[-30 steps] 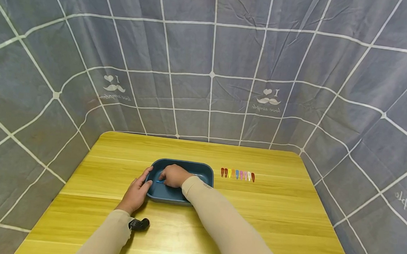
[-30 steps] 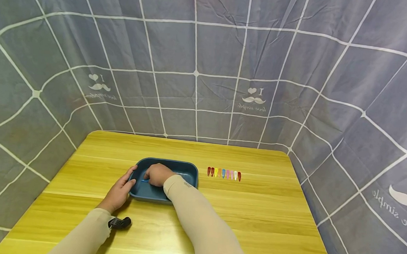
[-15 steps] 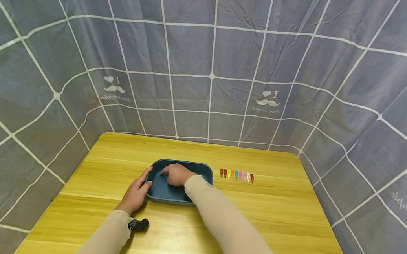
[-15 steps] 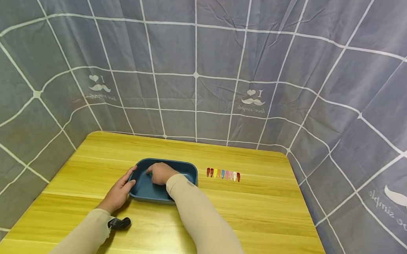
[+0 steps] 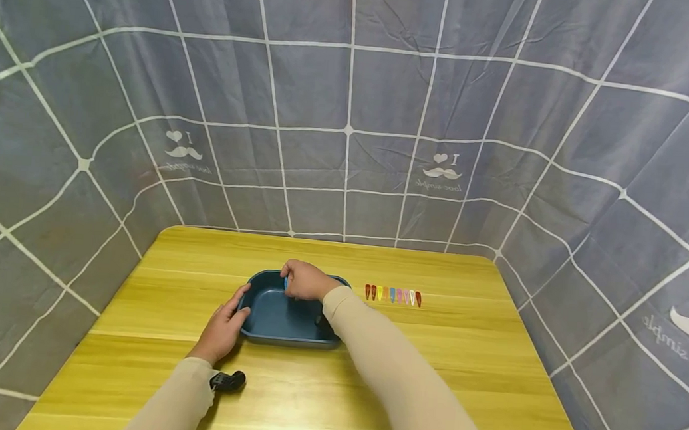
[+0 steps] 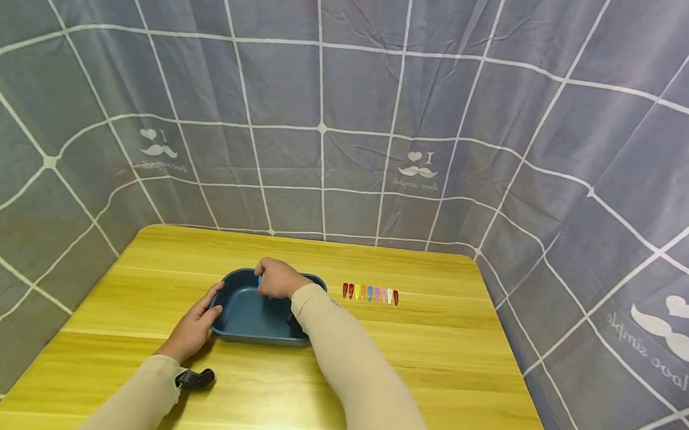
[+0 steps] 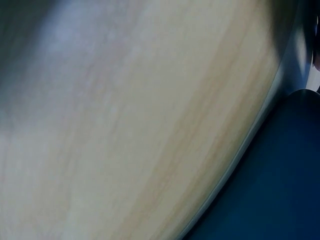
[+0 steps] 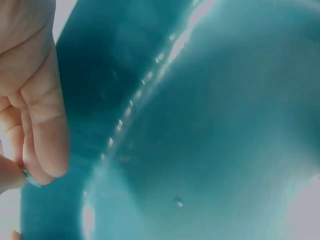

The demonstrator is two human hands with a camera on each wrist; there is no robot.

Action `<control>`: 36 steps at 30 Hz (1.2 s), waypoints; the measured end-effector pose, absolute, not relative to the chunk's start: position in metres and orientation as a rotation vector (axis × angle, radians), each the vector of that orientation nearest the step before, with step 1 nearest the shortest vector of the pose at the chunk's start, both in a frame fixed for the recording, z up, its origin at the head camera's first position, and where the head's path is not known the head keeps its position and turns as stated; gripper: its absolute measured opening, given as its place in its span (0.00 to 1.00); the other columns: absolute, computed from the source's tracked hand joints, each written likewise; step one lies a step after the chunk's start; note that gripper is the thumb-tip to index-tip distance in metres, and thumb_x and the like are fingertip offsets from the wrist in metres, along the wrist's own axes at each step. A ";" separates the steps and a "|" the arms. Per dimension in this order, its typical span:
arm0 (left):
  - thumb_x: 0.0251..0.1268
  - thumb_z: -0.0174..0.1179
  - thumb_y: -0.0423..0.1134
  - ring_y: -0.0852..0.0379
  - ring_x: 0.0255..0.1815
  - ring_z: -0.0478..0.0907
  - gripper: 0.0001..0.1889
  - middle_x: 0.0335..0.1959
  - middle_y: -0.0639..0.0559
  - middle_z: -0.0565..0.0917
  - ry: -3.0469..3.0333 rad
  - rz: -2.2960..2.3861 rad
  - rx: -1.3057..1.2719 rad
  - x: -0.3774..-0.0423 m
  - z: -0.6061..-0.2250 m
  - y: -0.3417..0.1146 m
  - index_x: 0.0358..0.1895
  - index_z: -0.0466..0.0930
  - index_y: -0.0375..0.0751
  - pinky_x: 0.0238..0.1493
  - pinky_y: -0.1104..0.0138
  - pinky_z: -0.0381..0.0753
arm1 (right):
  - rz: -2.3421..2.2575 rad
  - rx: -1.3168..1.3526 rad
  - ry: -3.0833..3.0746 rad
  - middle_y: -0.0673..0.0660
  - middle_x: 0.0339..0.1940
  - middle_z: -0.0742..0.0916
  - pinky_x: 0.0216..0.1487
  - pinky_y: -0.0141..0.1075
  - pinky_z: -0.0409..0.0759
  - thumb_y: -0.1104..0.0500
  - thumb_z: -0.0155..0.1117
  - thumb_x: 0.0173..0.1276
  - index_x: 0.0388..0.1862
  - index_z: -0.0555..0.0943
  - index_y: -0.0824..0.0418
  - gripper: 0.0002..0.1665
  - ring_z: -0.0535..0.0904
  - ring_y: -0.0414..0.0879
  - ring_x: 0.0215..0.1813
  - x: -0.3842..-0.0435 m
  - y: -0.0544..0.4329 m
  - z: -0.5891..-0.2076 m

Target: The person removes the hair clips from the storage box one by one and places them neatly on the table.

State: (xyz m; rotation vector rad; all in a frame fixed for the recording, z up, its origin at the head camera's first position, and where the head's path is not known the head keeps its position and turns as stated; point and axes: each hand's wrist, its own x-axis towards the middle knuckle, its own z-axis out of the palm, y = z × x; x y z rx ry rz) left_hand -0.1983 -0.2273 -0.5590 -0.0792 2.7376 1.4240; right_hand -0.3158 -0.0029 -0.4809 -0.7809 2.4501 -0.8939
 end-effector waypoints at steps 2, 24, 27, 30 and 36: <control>0.86 0.43 0.53 0.29 0.85 0.52 0.29 0.86 0.42 0.58 2.734 1.428 -0.083 -0.198 -0.560 -0.228 0.85 0.53 0.67 0.81 0.31 0.53 | -0.970 -0.749 2.440 0.49 0.26 0.79 0.31 0.30 0.76 0.69 0.65 0.69 0.59 0.76 0.68 0.20 0.77 0.41 0.25 -0.317 0.002 -0.478; 0.87 0.43 0.51 0.26 0.83 0.54 0.30 0.86 0.40 0.57 2.749 1.433 -0.050 -0.195 -0.556 -0.229 0.86 0.53 0.63 0.79 0.29 0.54 | -1.104 -0.710 2.436 0.59 0.46 0.93 0.42 0.34 0.87 0.59 0.55 0.79 0.57 0.90 0.61 0.19 0.86 0.46 0.41 -0.324 0.076 -0.438; 0.87 0.42 0.51 0.26 0.84 0.52 0.30 0.86 0.40 0.56 2.742 1.425 -0.041 -0.196 -0.556 -0.228 0.86 0.52 0.64 0.79 0.29 0.53 | -1.077 -0.708 2.451 0.58 0.49 0.93 0.48 0.40 0.90 0.58 0.54 0.82 0.58 0.89 0.59 0.19 0.89 0.51 0.46 -0.326 0.089 -0.437; 0.87 0.43 0.51 0.26 0.83 0.54 0.30 0.86 0.40 0.56 2.736 1.430 -0.035 -0.197 -0.557 -0.229 0.86 0.52 0.63 0.79 0.29 0.54 | -1.041 -0.709 2.478 0.57 0.50 0.93 0.53 0.45 0.89 0.57 0.55 0.82 0.59 0.89 0.58 0.18 0.89 0.55 0.50 -0.327 0.102 -0.435; 0.87 0.42 0.51 0.27 0.83 0.55 0.30 0.86 0.39 0.56 2.729 1.430 -0.024 -0.197 -0.555 -0.228 0.87 0.51 0.63 0.79 0.29 0.55 | -1.024 -0.671 2.545 0.55 0.54 0.92 0.48 0.38 0.87 0.59 0.60 0.79 0.55 0.91 0.57 0.15 0.88 0.54 0.48 -0.327 0.127 -0.429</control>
